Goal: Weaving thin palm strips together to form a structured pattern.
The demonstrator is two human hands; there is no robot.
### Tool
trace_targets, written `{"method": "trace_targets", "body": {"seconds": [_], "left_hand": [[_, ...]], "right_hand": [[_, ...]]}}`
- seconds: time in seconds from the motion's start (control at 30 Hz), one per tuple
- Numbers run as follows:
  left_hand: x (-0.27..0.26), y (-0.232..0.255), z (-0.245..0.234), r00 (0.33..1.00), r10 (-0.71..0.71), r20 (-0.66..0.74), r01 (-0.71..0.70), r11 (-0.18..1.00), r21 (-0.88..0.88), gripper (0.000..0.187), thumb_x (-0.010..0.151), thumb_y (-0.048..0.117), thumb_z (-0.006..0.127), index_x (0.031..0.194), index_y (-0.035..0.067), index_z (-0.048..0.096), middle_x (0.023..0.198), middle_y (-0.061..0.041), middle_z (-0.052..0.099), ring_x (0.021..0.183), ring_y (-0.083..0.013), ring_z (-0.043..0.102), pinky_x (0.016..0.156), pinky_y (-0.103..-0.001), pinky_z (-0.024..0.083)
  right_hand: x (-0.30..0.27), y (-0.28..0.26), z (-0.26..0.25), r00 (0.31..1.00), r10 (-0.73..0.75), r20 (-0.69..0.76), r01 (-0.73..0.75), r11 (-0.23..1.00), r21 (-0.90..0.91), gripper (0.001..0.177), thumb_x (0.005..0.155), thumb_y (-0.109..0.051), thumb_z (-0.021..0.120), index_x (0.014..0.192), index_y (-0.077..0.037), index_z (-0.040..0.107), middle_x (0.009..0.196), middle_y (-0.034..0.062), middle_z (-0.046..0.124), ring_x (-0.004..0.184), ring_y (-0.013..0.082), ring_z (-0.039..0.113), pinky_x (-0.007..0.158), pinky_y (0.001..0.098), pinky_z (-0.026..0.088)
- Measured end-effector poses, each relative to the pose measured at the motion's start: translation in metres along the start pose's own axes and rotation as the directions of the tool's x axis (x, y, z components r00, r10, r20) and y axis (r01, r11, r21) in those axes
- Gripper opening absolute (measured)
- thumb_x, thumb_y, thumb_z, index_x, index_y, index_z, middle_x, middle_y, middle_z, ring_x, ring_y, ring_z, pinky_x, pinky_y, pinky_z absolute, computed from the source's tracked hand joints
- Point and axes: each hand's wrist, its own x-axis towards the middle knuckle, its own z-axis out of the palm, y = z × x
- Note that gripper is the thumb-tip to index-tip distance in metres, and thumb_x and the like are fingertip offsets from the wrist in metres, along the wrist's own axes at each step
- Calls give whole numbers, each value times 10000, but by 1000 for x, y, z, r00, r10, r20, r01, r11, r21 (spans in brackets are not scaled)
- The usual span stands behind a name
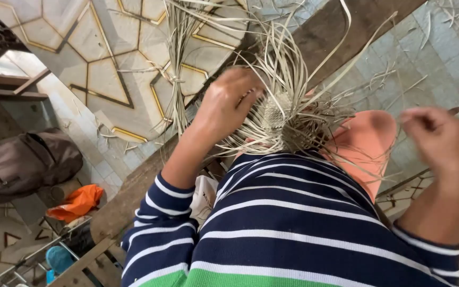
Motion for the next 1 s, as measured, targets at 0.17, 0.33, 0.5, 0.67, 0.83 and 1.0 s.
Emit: {"method": "trace_targets", "body": {"seconds": [0.17,0.33,0.5,0.67,0.83,1.0], "left_hand": [[-21,-9,8,994,-85,75,90,994,-66,107,870,24,539,887,5,643,874,-133,650,820,-223,634,763,-282,567],[-24,-4,-6,1000,6,21,-5,998,-66,103,860,-28,536,857,-1,635,858,-140,639,825,-233,634,767,-301,562],[-38,0,-24,999,39,-26,-41,997,-68,67,857,-5,559,904,-12,606,902,-140,597,890,-274,581,767,-368,505],[-58,-8,-7,997,71,27,-73,994,80,90,802,-46,647,756,27,668,726,-53,598,724,-216,509,604,-267,473],[-80,-23,26,986,27,163,-79,942,327,43,809,80,671,805,118,690,734,-7,613,716,-189,481,633,-289,385],[-78,-3,26,968,-136,208,36,905,424,274,847,138,702,589,113,615,524,15,446,550,-160,359,500,-268,366]], "right_hand": [[-10,-67,29,928,-275,251,244,958,148,164,824,-144,601,967,-90,660,1024,31,649,952,148,597,842,269,446],[-4,-95,52,881,-332,336,267,937,226,370,784,-277,598,1073,-46,611,1092,143,574,976,228,580,834,328,483],[3,-116,57,842,14,539,20,998,-57,492,765,-415,544,1154,-117,582,1184,69,577,1008,233,572,786,355,422],[5,-113,62,823,39,566,-3,998,-65,404,795,-380,534,1089,-119,627,1140,51,602,995,207,578,771,342,429],[8,-99,71,831,-56,554,105,993,-57,391,791,-384,556,1033,-87,637,1035,70,631,914,211,592,701,338,421],[-1,-126,68,791,160,590,-214,976,22,639,692,-438,539,1232,-99,489,1264,119,504,1144,279,495,919,405,409]]}}
